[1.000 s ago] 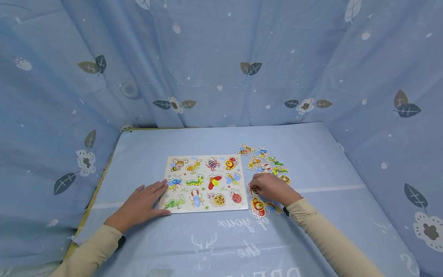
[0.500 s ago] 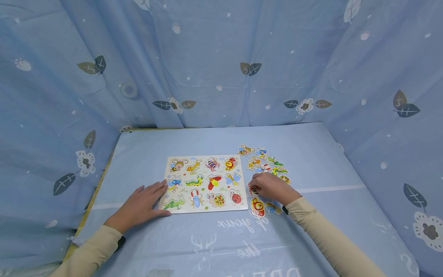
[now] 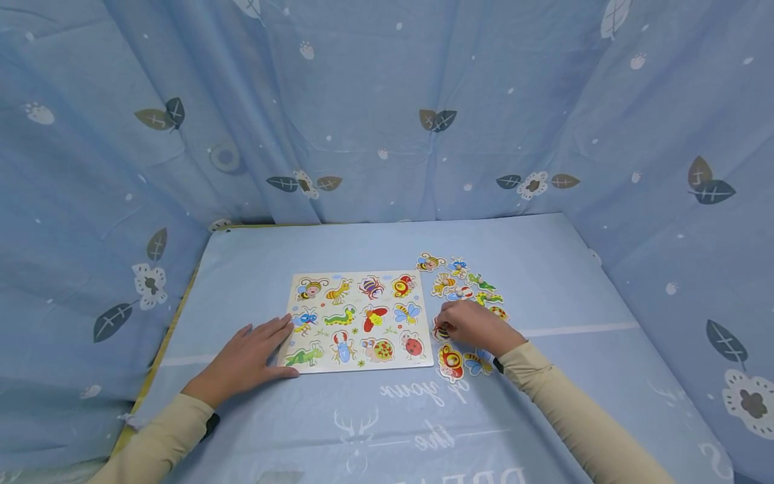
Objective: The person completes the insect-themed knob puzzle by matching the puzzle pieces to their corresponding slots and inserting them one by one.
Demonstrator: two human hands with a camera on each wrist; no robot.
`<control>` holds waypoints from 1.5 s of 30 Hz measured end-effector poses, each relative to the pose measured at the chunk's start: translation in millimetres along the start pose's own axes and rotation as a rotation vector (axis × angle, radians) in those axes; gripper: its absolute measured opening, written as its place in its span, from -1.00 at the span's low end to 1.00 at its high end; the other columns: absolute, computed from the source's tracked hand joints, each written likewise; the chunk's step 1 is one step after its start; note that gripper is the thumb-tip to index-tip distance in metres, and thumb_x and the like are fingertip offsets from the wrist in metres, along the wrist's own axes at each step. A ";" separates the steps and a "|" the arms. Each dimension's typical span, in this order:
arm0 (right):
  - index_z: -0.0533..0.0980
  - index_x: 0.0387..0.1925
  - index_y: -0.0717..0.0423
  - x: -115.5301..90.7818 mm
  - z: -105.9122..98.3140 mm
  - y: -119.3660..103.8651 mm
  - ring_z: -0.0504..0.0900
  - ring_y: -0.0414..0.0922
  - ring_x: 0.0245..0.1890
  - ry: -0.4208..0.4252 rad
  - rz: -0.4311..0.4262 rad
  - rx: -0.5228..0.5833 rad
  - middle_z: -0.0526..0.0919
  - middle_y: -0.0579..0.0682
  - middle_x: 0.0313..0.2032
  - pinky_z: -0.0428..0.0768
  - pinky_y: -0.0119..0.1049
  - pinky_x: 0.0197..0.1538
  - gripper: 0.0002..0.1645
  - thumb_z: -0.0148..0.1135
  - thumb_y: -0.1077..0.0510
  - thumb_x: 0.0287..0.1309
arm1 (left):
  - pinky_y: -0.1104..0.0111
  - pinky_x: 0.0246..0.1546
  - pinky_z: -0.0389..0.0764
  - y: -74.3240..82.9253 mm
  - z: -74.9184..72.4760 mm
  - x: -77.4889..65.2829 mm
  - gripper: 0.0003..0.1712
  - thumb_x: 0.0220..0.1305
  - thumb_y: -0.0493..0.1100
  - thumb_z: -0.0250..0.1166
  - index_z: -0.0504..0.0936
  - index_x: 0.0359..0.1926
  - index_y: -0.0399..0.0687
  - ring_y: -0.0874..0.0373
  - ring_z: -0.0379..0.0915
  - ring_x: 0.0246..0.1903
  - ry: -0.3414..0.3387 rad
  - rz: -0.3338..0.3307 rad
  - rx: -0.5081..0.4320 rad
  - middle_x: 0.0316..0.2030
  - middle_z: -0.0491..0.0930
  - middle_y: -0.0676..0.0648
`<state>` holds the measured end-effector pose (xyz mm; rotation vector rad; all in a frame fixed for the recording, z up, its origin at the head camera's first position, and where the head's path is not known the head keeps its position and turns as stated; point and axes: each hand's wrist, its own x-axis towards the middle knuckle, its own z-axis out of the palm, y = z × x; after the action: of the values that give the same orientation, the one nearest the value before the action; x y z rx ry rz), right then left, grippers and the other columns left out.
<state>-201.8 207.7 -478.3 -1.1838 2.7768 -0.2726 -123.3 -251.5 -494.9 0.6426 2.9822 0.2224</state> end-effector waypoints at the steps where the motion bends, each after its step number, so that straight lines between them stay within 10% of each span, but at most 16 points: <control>1: 0.78 -0.29 0.01 -0.1 -0.7 -0.4 0.54 -0.34 -0.43 0.001 0.001 -0.004 0.74 -0.11 -0.34 0.56 -0.47 -0.33 -0.77 0.37 0.39 0.16 | -0.34 0.34 0.34 0.1 0.0 0.0 0.19 0.12 0.60 0.27 0.37 0.52 -0.13 -0.17 0.33 0.47 0.000 0.000 0.000 0.53 0.33 -0.14; 14: 0.80 -0.23 -0.04 1.3 -0.8 1.7 0.68 -0.33 -0.33 0.008 0.044 -0.032 0.80 -0.15 -0.28 0.64 -0.44 -0.25 -0.80 0.39 0.29 0.21 | -0.34 0.33 0.36 -0.8 1.0 0.0 0.18 0.13 0.57 0.30 0.37 0.51 -0.14 -0.17 0.33 0.47 0.007 0.006 0.006 0.52 0.34 -0.14; 24: 0.64 -0.50 -0.11 0.7 -4.9 1.4 0.30 -0.35 -0.58 0.033 0.051 -0.041 0.51 -0.29 -0.57 0.32 -0.49 -0.45 -0.78 0.41 0.21 0.24 | -0.34 0.33 0.35 -0.8 0.1 -0.7 0.17 0.13 0.56 0.30 0.38 0.51 -0.14 -0.17 0.33 0.47 0.009 0.009 -0.004 0.53 0.33 -0.14; 45: 0.56 -0.62 -0.12 5.6 -8.7 0.9 0.21 -0.38 -0.64 0.015 0.049 0.006 0.35 -0.31 -0.68 0.22 -0.51 -0.49 -0.65 0.36 0.21 0.27 | -0.34 0.32 0.36 0.1 0.5 -0.4 0.16 0.13 0.55 0.32 0.39 0.50 -0.16 -0.19 0.34 0.46 0.016 0.014 0.005 0.51 0.35 -0.16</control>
<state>-207.8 205.3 -470.1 -1.1158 2.8111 -0.2864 -122.8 -251.5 -495.4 0.6659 2.9956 0.2224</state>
